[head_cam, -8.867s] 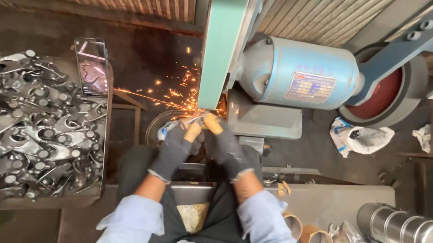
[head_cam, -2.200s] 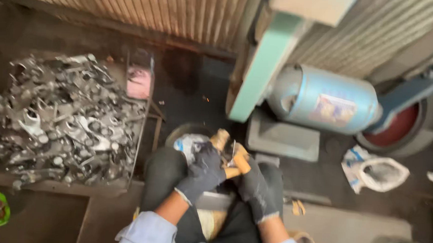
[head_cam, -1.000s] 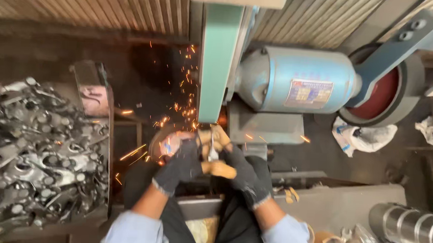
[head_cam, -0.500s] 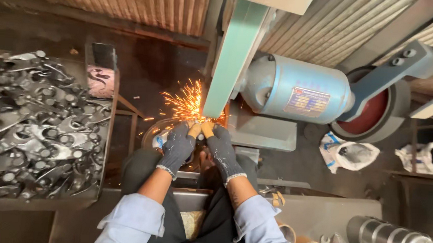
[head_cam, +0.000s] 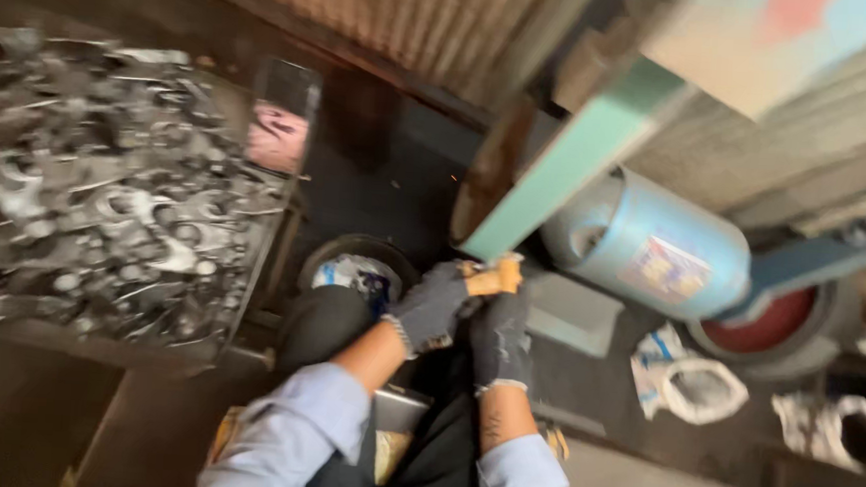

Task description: The person sits at a grinding station and repeatedly presses metal parts against a belt grinder to smooth edges, generating sparks. They handle multiple parts one at a time, repositioning them as needed, and occasionally pause to inspect the work.

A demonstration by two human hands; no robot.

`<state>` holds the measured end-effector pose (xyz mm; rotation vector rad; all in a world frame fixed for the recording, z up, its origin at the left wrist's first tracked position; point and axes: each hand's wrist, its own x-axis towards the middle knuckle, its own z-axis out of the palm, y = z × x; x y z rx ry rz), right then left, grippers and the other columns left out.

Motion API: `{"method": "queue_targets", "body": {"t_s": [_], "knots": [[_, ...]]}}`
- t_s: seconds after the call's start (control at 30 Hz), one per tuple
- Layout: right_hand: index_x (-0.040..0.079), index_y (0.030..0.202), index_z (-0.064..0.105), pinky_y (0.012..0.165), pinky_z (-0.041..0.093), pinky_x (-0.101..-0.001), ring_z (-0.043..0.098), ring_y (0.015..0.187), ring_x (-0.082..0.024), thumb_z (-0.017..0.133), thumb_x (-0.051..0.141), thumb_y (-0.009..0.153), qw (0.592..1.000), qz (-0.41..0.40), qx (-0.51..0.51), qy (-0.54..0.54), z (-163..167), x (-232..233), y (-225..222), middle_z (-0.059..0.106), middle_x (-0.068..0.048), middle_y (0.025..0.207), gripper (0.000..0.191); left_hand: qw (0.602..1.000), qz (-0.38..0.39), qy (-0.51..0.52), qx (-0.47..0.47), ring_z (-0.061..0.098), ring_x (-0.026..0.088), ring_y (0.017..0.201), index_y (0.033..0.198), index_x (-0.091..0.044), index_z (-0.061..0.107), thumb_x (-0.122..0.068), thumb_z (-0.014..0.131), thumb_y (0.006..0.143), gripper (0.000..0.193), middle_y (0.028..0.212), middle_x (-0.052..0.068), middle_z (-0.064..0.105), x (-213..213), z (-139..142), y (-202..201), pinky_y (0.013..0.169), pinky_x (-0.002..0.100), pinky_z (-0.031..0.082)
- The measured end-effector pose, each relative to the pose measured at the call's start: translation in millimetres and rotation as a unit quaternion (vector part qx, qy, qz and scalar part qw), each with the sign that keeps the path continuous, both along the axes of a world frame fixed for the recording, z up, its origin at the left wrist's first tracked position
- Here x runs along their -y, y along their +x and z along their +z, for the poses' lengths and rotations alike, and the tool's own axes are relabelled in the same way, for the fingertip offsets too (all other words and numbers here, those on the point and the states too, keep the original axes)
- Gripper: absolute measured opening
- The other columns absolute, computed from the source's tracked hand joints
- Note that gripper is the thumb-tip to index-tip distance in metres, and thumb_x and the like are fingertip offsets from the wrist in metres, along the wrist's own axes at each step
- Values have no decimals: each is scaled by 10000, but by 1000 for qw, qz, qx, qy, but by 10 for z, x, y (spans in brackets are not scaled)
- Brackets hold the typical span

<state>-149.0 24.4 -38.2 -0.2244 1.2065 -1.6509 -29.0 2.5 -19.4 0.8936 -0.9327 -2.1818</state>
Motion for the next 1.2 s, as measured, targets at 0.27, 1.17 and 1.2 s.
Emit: {"method": "queue_targets", "body": {"t_s": [0.27, 1.17, 1.2], "knots": [[17, 1161, 617, 680, 508, -338, 654, 817, -199, 603, 356, 1048, 993, 20, -118, 22, 26, -125, 80, 701, -90, 972, 358, 984, -42, -119, 127, 559, 117, 631, 912, -3, 720, -464, 734, 868, 463, 712, 29, 649, 79, -5, 75, 568, 316, 445], [29, 1500, 412, 1055, 446, -305, 596, 1269, -183, 854, 200, 734, 777, 435, -440, 117, 791, -1478, 795, 634, -103, 1375, 901, 738, -382, -399, 388, 628, 346, 1135, 1390, -199, 536, -524, 772, 767, 740, 1232, 143, 662, -1010, 734, 1509, 955, 523, 479], [35, 1488, 444, 1068, 438, -304, 589, 1280, -178, 844, 226, 775, 785, 421, -427, 153, 715, -1457, 785, 642, -99, 1378, 840, 751, -361, -395, 386, 632, 334, 1145, 1378, -216, 532, -539, 777, 750, 748, 1237, 133, 677, -774, 638, 1670, 982, 508, 470]]}}
